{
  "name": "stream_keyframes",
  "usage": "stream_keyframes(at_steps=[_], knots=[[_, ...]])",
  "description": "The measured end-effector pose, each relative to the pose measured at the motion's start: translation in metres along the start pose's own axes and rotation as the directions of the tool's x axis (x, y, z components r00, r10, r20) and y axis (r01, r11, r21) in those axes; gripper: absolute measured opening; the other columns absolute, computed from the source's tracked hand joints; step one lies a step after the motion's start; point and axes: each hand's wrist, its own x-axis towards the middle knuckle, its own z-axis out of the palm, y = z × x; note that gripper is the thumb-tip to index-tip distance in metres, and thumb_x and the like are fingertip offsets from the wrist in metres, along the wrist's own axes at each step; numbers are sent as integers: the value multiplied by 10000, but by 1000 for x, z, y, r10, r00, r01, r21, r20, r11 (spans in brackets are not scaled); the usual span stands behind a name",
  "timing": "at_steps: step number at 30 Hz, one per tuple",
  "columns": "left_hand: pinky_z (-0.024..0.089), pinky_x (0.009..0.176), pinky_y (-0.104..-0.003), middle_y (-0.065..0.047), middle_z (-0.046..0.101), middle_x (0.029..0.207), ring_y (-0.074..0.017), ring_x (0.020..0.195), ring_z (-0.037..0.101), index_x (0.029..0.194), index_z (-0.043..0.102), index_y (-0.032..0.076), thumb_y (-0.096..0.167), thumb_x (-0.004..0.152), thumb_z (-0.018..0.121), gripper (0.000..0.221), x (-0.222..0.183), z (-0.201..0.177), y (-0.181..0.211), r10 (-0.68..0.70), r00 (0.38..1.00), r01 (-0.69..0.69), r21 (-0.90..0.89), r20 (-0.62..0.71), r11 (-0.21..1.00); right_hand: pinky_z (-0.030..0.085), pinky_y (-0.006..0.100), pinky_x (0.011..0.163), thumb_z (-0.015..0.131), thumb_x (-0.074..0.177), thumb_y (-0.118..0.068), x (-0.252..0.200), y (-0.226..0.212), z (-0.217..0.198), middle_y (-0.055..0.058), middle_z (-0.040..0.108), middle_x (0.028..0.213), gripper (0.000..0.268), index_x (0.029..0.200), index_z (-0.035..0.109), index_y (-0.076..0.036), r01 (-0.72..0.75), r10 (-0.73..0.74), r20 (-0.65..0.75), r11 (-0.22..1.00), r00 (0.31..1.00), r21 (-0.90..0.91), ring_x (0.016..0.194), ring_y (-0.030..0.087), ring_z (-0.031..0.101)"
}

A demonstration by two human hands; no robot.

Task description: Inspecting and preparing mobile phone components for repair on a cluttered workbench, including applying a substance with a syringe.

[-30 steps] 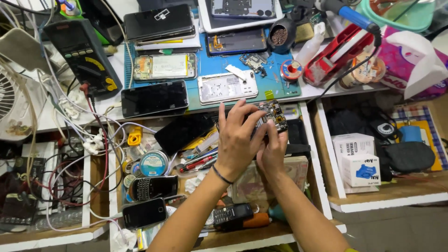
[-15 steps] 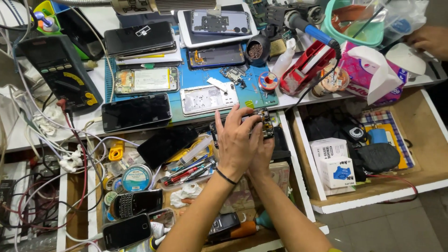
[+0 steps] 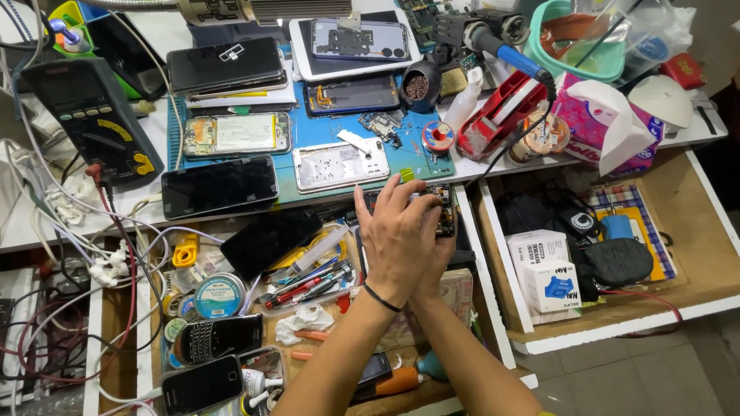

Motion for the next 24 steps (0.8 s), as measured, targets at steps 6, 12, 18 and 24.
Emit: stream_keyframes(at_steps=[6,12,18,24], knots=[[219,1085,-809,-79,716,1165,-380,1281,594,957,790,164,180,871,772,89,1,1,0,-3,999,2,29,44,1000,574,366,895,517,1070,-154,0,6,-3,145,725,1131,239,1224,640,-18,-7,7,-11,1000,1000,16,1014,167,678],[225,1069,-814,-75,717,1183,-395,1294,582,935,792,162,190,838,810,102,6,1,-4,-40,996,38,25,82,999,575,367,896,513,1071,-160,17,103,-69,144,719,1141,242,1235,629,-24,-10,11,-27,1000,1000,25,1021,174,679],[216,1080,-809,-82,722,1188,-400,1302,575,920,792,159,175,836,813,89,6,4,-4,-54,993,52,17,104,998,577,367,896,510,1072,-166,20,112,-89,144,712,1151,246,1246,618,-31,-7,8,-38,999,999,39,1028,181,680],[207,1082,-812,-79,710,1229,-415,1343,534,904,792,170,182,814,831,98,12,3,-7,-83,985,80,29,149,996,579,368,897,506,1073,-172,19,114,-97,143,706,1161,250,1258,608,-37,-9,11,-44,999,999,49,1035,188,680]])
